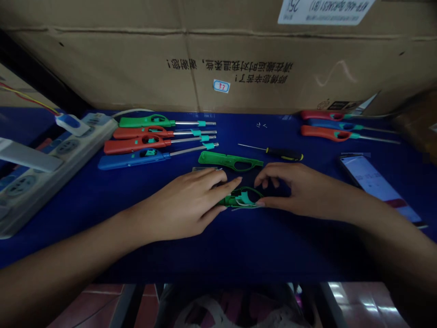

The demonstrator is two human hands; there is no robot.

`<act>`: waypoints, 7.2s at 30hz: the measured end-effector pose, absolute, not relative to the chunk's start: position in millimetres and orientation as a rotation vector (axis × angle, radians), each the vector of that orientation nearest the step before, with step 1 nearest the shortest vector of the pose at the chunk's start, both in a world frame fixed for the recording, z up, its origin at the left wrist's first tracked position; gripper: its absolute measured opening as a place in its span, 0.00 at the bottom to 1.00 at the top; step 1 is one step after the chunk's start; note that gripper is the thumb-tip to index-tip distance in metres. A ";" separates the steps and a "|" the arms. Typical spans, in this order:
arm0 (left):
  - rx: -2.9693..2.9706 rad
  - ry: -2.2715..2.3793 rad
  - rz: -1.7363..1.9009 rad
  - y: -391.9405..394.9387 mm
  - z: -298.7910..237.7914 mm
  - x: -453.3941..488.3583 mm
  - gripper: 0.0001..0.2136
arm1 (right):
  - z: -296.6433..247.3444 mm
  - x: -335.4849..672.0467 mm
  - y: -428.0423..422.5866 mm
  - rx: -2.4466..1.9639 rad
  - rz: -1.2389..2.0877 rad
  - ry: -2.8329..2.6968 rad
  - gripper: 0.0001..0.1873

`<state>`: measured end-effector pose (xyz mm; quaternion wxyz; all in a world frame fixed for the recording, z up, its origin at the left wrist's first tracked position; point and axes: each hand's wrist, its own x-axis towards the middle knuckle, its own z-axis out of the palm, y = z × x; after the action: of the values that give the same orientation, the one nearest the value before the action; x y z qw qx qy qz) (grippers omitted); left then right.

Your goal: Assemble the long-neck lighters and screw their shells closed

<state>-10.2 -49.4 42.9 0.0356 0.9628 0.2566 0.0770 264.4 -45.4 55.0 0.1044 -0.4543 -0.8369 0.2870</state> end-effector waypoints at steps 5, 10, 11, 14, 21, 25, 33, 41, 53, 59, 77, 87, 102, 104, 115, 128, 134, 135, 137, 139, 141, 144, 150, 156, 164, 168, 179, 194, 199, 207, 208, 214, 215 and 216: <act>2.778 0.803 0.305 -46.1 42.8 -11.0 0.19 | 53.6 258.9 -50.1 -1.069 0.664 -2.665 0.05; 2.639 0.810 0.293 -45.4 42.2 -8.9 0.21 | 51.8 255.7 -51.3 -0.984 0.533 -2.771 0.04; 2.628 0.800 0.304 -45.5 41.8 -8.0 0.21 | 51.5 255.7 -51.0 -0.986 0.535 -2.773 0.04; 2.610 0.775 0.365 -45.9 40.1 -4.2 0.17 | 51.3 255.5 -50.3 -0.988 0.531 -2.773 0.04; 2.492 0.846 0.555 -47.1 28.8 6.2 0.09 | 50.1 250.3 -53.1 -0.909 0.449 -2.779 0.06; 2.456 0.893 0.652 -47.6 23.5 9.3 0.07 | 47.6 246.8 -55.0 -0.884 0.373 -2.776 0.06; 2.404 0.838 0.776 -48.7 22.8 8.9 0.07 | 39.0 242.8 -53.3 -1.002 0.712 -2.437 0.02; 2.346 0.793 0.837 -46.1 21.0 9.0 0.09 | 40.1 237.7 -51.4 -1.274 1.030 -2.135 0.04; 2.335 0.779 0.790 -45.2 20.4 9.6 0.11 | 37.1 241.1 -48.5 -1.250 1.096 -2.113 0.05; 2.305 0.791 0.761 -47.8 22.0 10.0 0.11 | 39.3 243.4 -48.0 -1.209 1.161 -2.148 0.04; 2.131 0.773 0.764 -47.5 23.3 11.3 0.12 | 43.3 248.0 -48.3 -1.200 1.195 -2.216 0.05; 1.996 0.814 0.786 -48.0 25.4 13.1 0.11 | 45.8 244.3 -48.4 -1.305 1.163 -2.236 0.05; 1.920 0.860 0.821 -44.0 24.6 13.4 0.07 | 50.3 244.0 -48.7 -1.374 1.248 -2.177 0.09; 1.896 0.867 0.828 -44.4 24.4 13.6 0.07 | 51.1 244.6 -48.4 -1.384 1.288 -2.152 0.11; 1.850 0.867 0.783 -44.4 22.4 14.6 0.07 | 45.6 244.2 -48.6 -1.400 1.260 -2.163 0.12; 1.907 0.832 0.744 -44.0 21.6 12.9 0.08 | 44.8 247.2 -46.7 -1.331 1.381 -2.186 0.13; 1.918 0.799 0.702 -43.0 23.0 11.6 0.08 | 44.2 248.6 -44.8 -1.312 1.437 -2.174 0.12; 1.921 0.795 0.696 -42.9 23.7 11.5 0.08 | 44.2 248.7 -44.6 -1.306 1.434 -2.181 0.11; 1.925 0.793 0.688 -43.0 24.9 11.4 0.08 | 44.4 248.9 -44.5 -1.298 1.435 -2.190 0.11; 1.923 0.794 0.680 -43.0 25.5 11.4 0.08 | 44.7 248.9 -44.7 -1.301 1.438 -2.190 0.10; 1.923 0.793 0.676 -42.8 25.5 11.1 0.08 | 45.1 248.6 -45.0 -1.301 1.425 -2.191 0.10; 1.942 0.781 0.681 -41.9 24.9 10.4 0.08 | 45.9 247.5 -45.8 -1.297 1.390 -2.210 0.10; 1.979 0.779 0.723 -41.4 25.0 9.9 0.09 | 46.5 243.0 -49.2 -1.329 1.266 -2.231 0.11; 2.074 0.797 0.786 -42.8 25.8 10.1 0.08 | 43.3 241.9 -50.5 -1.267 1.058 -2.264 0.08; 2.088 0.798 0.835 -39.5 19.3 8.0 0.08 | 53.7 254.0 -47.4 -1.295 1.101 -2.314 0.13; 2.061 0.821 0.842 -39.3 18.9 8.1 0.08 | 51.4 257.9 -47.6 -1.253 1.019 -2.411 0.09; 2.086 0.875 0.809 -40.9 22.9 9.1 0.07 | 45.6 253.7 -48.6 -1.128 0.789 -2.495 0.04; 2.082 0.951 0.838 -40.8 24.4 9.0 0.03 | 39.2 247.1 -51.4 -1.097 0.546 -2.554 0.04; 2.064 0.971 0.837 -41.1 24.7 9.7 0.04 | 38.8 246.6 -50.7 -1.098 0.496 -2.565 0.05; 1.696 1.064 0.826 -41.7 29.7 11.4 0.10 | 46.5 244.5 -54.2 -0.973 0.306 -2.431 0.13; 1.620 1.080 0.798 -42.0 31.3 11.8 0.12 | 48.0 244.2 -54.4 -0.959 0.309 -2.398 0.10; 1.416 1.062 0.681 -41.9 36.8 12.0 0.09 | 50.1 247.7 -53.2 -0.950 0.244 -2.398 0.05; 1.397 1.044 0.678 -41.7 36.7 11.8 0.08 | 49.6 248.2 -53.3 -0.963 0.240 -2.400 0.06; 1.378 1.028 0.673 -41.7 36.4 11.6 0.08 | 49.1 248.3 -53.6 -0.980 0.247 -2.400 0.07</act>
<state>11.6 -41.7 36.4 0.6033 0.5953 0.4440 0.2907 248.3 -53.6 49.1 0.2657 -0.3628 -0.8885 0.0915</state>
